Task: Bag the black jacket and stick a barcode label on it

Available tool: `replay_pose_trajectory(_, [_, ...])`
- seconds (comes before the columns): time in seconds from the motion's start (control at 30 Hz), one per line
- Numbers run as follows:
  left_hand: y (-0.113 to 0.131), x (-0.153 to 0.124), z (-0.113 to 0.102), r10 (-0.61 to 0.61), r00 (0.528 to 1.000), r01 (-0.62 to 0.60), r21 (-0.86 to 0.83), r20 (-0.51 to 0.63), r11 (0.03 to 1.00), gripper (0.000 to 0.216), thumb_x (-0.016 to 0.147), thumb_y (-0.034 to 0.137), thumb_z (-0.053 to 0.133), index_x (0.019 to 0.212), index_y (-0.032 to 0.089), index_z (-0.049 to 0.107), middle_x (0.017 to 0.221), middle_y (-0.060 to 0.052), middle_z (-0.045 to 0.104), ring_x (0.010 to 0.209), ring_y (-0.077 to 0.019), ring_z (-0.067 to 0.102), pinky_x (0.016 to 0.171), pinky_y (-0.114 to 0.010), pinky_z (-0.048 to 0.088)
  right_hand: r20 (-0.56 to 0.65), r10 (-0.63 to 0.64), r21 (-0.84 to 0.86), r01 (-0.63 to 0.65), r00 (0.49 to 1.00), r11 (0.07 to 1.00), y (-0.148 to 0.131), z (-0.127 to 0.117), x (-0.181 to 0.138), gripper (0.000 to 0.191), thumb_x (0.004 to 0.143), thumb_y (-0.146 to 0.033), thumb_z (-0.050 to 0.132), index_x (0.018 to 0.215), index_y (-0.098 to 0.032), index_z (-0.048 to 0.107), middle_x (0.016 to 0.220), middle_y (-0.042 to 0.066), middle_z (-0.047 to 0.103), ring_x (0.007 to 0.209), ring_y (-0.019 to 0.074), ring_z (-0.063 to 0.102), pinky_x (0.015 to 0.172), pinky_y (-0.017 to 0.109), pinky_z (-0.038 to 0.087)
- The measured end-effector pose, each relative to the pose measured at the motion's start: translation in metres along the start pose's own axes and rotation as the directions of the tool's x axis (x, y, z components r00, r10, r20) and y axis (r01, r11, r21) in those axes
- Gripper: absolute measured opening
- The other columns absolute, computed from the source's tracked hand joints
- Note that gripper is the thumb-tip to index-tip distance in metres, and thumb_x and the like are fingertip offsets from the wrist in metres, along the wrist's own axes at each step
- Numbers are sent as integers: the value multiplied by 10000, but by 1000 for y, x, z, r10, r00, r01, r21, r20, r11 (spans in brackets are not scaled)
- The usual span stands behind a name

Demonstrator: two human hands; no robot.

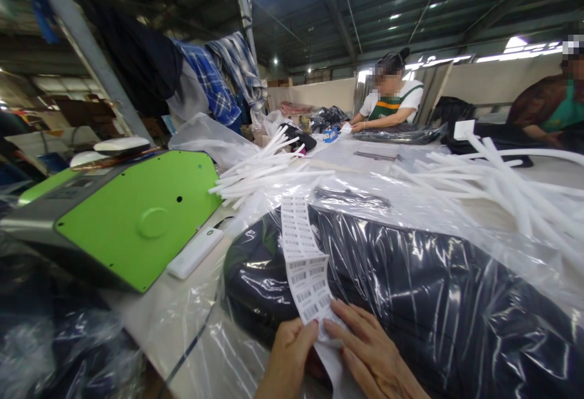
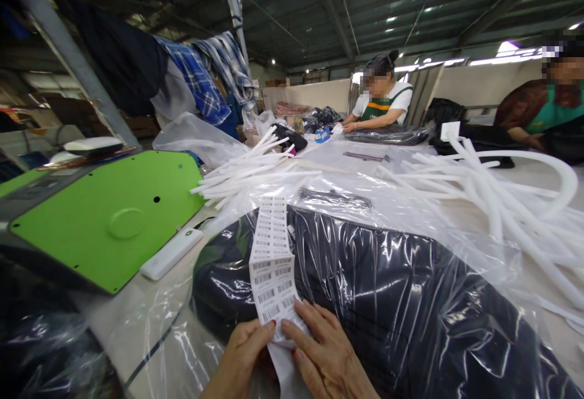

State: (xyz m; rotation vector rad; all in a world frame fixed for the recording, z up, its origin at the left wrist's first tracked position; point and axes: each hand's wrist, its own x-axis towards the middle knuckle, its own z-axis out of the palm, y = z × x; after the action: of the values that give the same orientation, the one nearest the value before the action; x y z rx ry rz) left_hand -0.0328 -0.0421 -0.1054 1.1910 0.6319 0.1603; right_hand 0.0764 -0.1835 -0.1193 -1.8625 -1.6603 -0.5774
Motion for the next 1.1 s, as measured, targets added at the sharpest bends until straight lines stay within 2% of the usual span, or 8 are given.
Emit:
replay_pose_trajectory(0.07, [0, 0, 2, 26, 999, -24, 64, -27, 998, 626, 625, 648, 642, 787, 44, 680, 523, -34, 545, 459, -110, 457, 438, -205, 328, -6, -18, -15, 18, 1000, 1000, 0, 0, 0, 337, 931, -211, 386, 1211, -200, 574, 1284, 84, 530, 1210, 162, 466, 975, 301, 439])
replay_pose_trajectory(0.2, [0, -1, 5, -2, 1000, 2, -18, -29, 1000, 534, 651, 566, 637, 777, 48, 669, 531, -28, 535, 468, -105, 439, 448, -204, 303, 41, 15, -16, -14, 999, 1000, 1, 5, -3, 341, 923, -210, 412, 1231, -198, 557, 1315, 85, 501, 1241, 171, 431, 988, 308, 428])
replay_pose_trajectory(0.3, [-2, 1, 4, -29, 999, 27, -85, -22, 996, 482, 653, 511, 638, 802, 53, 667, 558, -41, 557, 490, -116, 453, 452, -208, 304, -29, -18, 2, 18, 999, 1000, 4, 11, -6, 350, 921, -205, 395, 1231, -188, 555, 1324, 88, 488, 1252, 181, 415, 971, 315, 442])
replay_pose_trajectory(0.4, [-7, 5, 1, -37, 999, 36, -82, -7, 996, 486, 663, 510, 627, 826, 54, 667, 535, -42, 550, 486, -139, 470, 450, -227, 326, -81, -42, 1, 42, 996, 999, 4, 14, -4, 348, 920, -199, 383, 1215, -173, 565, 1314, 98, 493, 1248, 179, 417, 963, 316, 446])
replay_pose_trajectory(0.6, [-9, 6, 0, -12, 1000, 12, -78, -2, 997, 504, 672, 520, 619, 862, 55, 670, 558, -50, 570, 499, -141, 476, 468, -230, 334, -38, -50, -80, 47, 998, 996, 0, 1, 7, 308, 936, -227, 389, 1140, -182, 615, 1217, 75, 579, 1181, 141, 488, 947, 275, 455])
replay_pose_trajectory(0.83, [5, 0, 5, 42, 999, -42, -46, -6, 998, 418, 709, 465, 598, 799, 66, 684, 552, -39, 580, 499, -136, 471, 489, -229, 322, 5, -22, -57, 22, 1000, 998, -1, 1, 3, 318, 911, -184, 412, 1163, -179, 607, 1263, 98, 544, 1208, 172, 469, 976, 315, 442])
replay_pose_trajectory(1.0, [11, -2, 6, 27, 997, -32, -67, -76, 997, 403, 712, 438, 581, 866, 79, 680, 615, -47, 631, 544, -172, 545, 511, -245, 383, -104, -38, 7, 39, 994, 999, 4, 14, -4, 344, 893, -164, 404, 1177, -187, 598, 1280, 85, 533, 1216, 178, 461, 972, 315, 450])
replay_pose_trajectory(1.1, [16, -3, -1, 2, 995, -8, -54, -102, 998, 438, 712, 454, 582, 924, 82, 671, 631, -56, 648, 538, -186, 567, 468, -237, 370, -129, -11, 70, 20, 992, 997, 10, 20, -9, 366, 912, -192, 377, 1229, -188, 560, 1305, 82, 511, 1206, 186, 472, 966, 305, 453])
